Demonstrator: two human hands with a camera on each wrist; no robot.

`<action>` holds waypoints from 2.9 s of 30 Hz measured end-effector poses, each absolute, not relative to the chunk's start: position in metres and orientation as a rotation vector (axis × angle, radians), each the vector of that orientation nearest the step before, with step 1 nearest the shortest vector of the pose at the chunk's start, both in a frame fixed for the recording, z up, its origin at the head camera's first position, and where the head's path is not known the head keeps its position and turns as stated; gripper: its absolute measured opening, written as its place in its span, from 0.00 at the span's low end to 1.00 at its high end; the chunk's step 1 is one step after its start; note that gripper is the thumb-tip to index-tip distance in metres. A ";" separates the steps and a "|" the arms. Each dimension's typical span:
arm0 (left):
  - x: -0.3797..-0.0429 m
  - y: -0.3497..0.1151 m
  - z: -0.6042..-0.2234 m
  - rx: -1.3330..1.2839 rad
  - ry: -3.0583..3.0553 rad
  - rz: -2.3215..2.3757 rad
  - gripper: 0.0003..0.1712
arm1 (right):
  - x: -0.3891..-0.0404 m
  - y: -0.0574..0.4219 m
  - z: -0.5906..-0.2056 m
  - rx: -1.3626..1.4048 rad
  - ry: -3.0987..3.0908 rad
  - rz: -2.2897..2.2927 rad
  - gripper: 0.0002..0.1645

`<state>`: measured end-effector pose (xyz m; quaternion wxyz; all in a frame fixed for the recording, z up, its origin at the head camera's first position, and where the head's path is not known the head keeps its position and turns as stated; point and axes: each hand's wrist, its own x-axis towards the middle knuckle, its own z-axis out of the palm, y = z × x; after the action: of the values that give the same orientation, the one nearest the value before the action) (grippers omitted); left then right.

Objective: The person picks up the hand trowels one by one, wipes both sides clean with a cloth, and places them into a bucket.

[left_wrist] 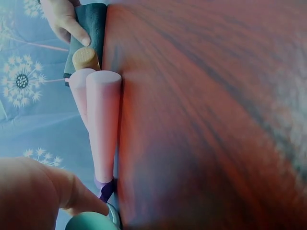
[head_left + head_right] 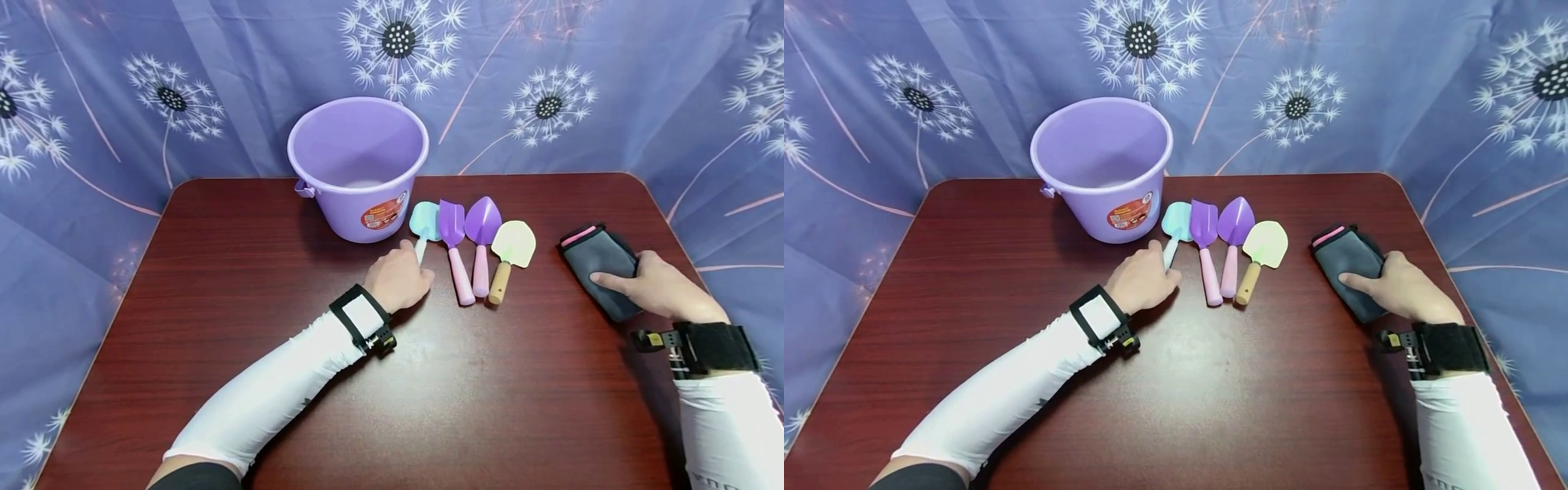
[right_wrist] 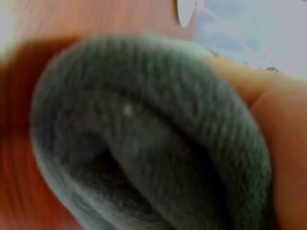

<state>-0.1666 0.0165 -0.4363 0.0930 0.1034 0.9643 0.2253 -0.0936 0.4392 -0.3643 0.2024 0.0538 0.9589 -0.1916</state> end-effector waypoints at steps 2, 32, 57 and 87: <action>-0.167 0.016 -0.434 0.299 2.848 0.671 0.25 | -0.095 0.437 -0.366 0.134 2.679 -0.561 0.50; -0.158 0.000 -0.432 0.265 2.838 0.774 0.22 | -0.090 0.416 -0.364 0.066 2.953 -0.817 0.28; -0.086 -0.043 -0.349 0.517 2.889 0.882 0.13 | -0.094 0.377 -0.338 0.053 3.112 -1.228 0.27; -0.081 -0.095 -0.280 0.777 3.350 1.015 0.16 | -0.084 0.251 -0.253 -0.238 3.081 -1.530 0.29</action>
<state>-0.0809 -0.0952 -0.2799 -0.2203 0.2113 0.9114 0.2762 -0.0841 0.2507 -0.2532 -0.1526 -0.0682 0.8831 -0.4385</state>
